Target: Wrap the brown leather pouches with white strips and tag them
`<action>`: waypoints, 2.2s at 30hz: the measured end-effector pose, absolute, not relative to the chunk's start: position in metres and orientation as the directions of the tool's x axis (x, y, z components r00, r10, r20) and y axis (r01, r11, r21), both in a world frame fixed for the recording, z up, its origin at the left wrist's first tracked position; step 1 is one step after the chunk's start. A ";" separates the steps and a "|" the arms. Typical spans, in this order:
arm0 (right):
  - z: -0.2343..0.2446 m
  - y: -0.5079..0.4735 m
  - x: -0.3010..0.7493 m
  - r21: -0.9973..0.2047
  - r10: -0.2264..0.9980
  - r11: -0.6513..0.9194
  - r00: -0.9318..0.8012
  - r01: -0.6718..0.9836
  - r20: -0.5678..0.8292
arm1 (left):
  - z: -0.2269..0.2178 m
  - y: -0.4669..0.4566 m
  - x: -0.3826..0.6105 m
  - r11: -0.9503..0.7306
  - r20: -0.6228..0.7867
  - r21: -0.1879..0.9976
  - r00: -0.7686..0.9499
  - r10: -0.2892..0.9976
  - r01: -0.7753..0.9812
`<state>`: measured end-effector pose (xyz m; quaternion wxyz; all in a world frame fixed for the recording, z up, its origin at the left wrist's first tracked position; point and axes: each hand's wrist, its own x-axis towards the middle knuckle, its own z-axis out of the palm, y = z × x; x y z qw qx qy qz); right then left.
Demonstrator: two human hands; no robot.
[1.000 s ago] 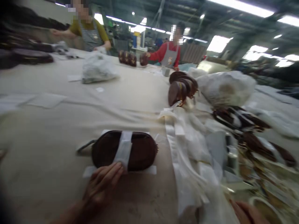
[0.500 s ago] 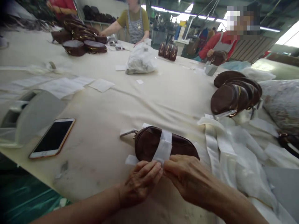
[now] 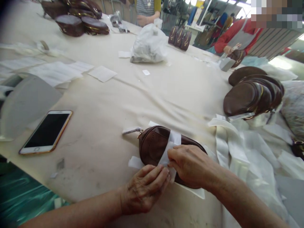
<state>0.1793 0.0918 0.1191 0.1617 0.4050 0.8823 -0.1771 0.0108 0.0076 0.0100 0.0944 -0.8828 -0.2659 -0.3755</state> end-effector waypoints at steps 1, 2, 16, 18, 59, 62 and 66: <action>0.119 0.093 0.179 -0.179 0.671 0.578 -0.589 0.796 -0.450 | 0.010 0.008 0.011 -0.844 0.712 0.033 0.580 0.397 0.536; 0.120 0.095 0.179 -0.179 0.682 0.549 -0.562 0.816 -0.469 | 0.010 0.008 0.010 -0.845 0.706 0.031 0.587 0.396 0.533; 0.101 0.136 0.204 -0.564 0.704 0.127 -0.474 0.816 -0.529 | 0.012 0.008 0.012 -0.845 0.725 0.076 0.553 0.411 0.529; 0.099 0.131 0.212 -0.616 0.735 0.109 -0.481 0.780 -0.479 | 0.011 0.008 0.012 -0.842 0.732 0.076 0.544 0.410 0.533; 0.041 -0.024 0.211 -0.014 0.591 0.735 -0.631 0.678 0.503 | 0.011 0.008 0.010 -0.842 0.779 0.040 0.511 0.364 0.538; 0.040 -0.048 0.213 -0.081 0.669 0.639 -0.501 0.765 0.549 | 0.007 0.010 0.009 -0.855 0.791 0.062 0.497 0.357 0.515; 0.041 -0.085 0.232 -0.198 0.737 0.474 -0.264 0.858 0.622 | -0.010 0.018 0.004 -0.856 0.795 0.082 0.485 0.365 0.510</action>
